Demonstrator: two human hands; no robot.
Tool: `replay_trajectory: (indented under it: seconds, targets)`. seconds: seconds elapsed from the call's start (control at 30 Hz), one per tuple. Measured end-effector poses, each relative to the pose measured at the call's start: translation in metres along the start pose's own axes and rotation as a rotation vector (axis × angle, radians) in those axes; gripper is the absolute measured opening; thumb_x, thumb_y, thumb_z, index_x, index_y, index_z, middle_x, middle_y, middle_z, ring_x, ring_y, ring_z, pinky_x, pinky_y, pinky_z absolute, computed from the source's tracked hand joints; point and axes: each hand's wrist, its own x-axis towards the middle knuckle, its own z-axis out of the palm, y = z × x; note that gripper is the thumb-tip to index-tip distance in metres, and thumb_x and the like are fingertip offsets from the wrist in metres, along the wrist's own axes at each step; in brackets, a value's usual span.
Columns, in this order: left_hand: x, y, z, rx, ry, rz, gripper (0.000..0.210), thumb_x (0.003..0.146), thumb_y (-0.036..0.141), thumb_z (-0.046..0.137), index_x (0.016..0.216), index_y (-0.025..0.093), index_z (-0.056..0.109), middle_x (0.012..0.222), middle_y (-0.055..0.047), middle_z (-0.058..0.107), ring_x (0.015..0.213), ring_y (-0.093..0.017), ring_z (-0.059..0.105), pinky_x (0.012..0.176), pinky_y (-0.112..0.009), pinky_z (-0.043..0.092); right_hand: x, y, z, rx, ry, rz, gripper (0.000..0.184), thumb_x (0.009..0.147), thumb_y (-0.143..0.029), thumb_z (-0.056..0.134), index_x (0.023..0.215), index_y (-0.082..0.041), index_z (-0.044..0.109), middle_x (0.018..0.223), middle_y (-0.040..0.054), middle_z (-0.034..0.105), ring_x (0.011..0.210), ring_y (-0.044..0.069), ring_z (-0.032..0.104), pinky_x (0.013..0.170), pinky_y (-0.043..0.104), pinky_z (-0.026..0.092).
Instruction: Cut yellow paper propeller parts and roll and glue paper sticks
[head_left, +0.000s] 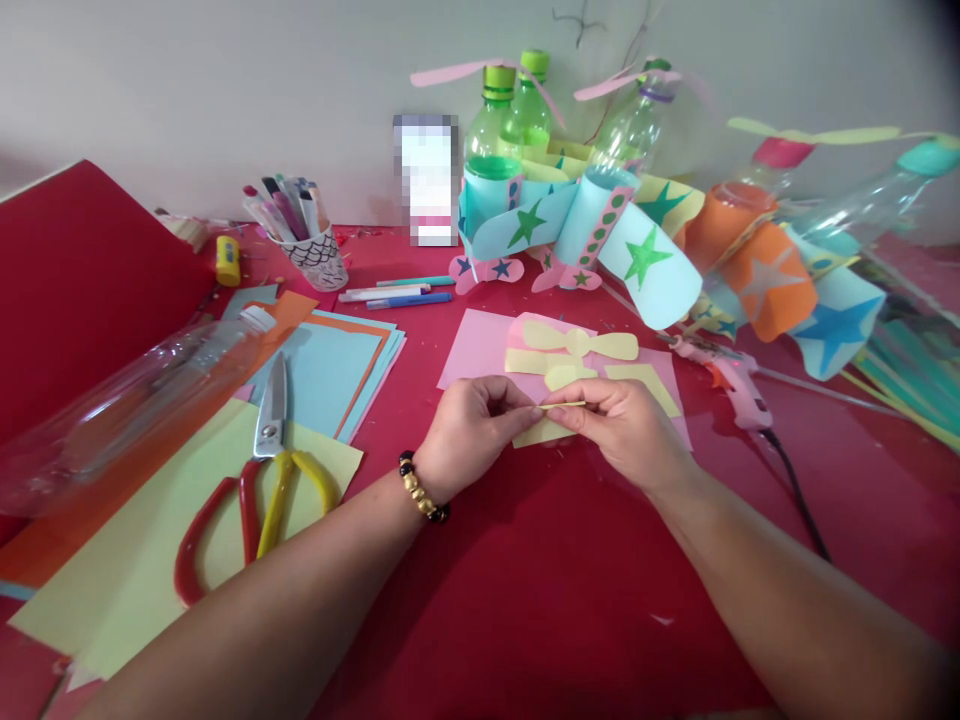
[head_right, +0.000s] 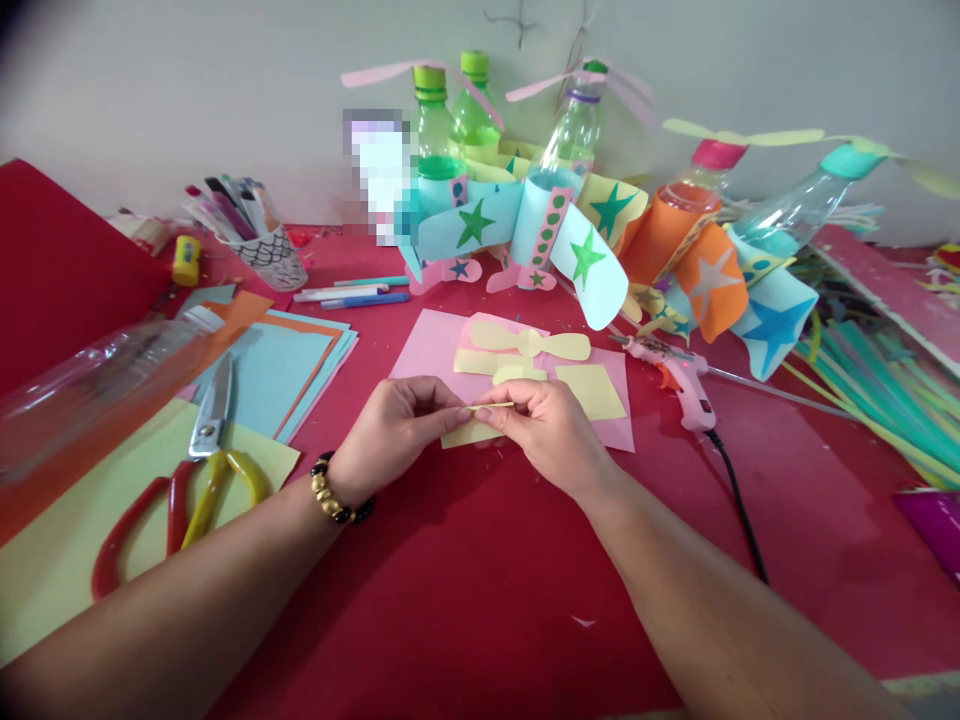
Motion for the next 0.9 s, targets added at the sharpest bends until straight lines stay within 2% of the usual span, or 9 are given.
replay_trajectory:
  seconds: [0.27, 0.47, 0.63, 0.77, 0.9]
  targets:
    - [-0.0021, -0.0042, 0.0022, 0.078, 0.024, 0.059, 0.023, 0.075, 0.035, 0.064, 0.067, 0.014, 0.059, 0.061, 0.001, 0.056, 0.053, -0.008, 0.041, 0.050, -0.020, 0.034, 0.0004, -0.0021, -0.0007, 0.292, -0.065, 0.164, 0.020, 0.072, -0.035, 0.072, 0.078, -0.016, 0.070, 0.066, 0.0015, 0.066, 0.056, 0.014, 0.064, 0.054, 0.026, 0.055]
    - [-0.0048, -0.0009, 0.0040, 0.187, 0.095, 0.120, 0.020, 0.076, 0.032, 0.063, 0.066, 0.015, 0.062, 0.061, 0.000, 0.060, 0.054, -0.008, 0.045, 0.051, -0.020, 0.035, 0.0039, 0.0021, -0.0003, 0.423, -0.100, 0.306, 0.022, 0.069, -0.035, 0.074, 0.073, -0.014, 0.068, 0.062, 0.0031, 0.067, 0.046, 0.015, 0.064, 0.042, 0.021, 0.048]
    - [-0.0037, -0.0022, 0.0037, 0.199, 0.096, 0.103, 0.019, 0.076, 0.032, 0.063, 0.067, 0.015, 0.063, 0.063, 0.000, 0.062, 0.055, -0.009, 0.047, 0.052, -0.020, 0.037, 0.0024, -0.0001, 0.0008, 0.362, -0.088, 0.245, 0.022, 0.072, -0.036, 0.072, 0.077, -0.014, 0.069, 0.066, 0.0039, 0.069, 0.053, 0.016, 0.066, 0.052, 0.026, 0.055]
    - [-0.0017, -0.0043, 0.0025, 0.072, 0.047, 0.039, 0.023, 0.076, 0.036, 0.063, 0.071, 0.014, 0.064, 0.064, -0.001, 0.061, 0.057, -0.009, 0.047, 0.053, -0.021, 0.037, 0.0015, -0.0028, 0.0017, 0.339, -0.044, 0.191, 0.022, 0.070, -0.037, 0.073, 0.074, -0.015, 0.069, 0.062, 0.0016, 0.067, 0.054, 0.014, 0.065, 0.054, 0.025, 0.056]
    - [0.0004, -0.0060, 0.0017, -0.087, 0.007, -0.016, 0.022, 0.075, 0.036, 0.064, 0.075, 0.013, 0.064, 0.068, -0.002, 0.062, 0.059, -0.010, 0.050, 0.056, -0.022, 0.040, 0.0017, -0.0032, 0.0018, 0.349, -0.015, 0.188, 0.023, 0.070, -0.037, 0.074, 0.080, -0.017, 0.070, 0.060, 0.0009, 0.067, 0.050, 0.014, 0.064, 0.052, 0.024, 0.053]
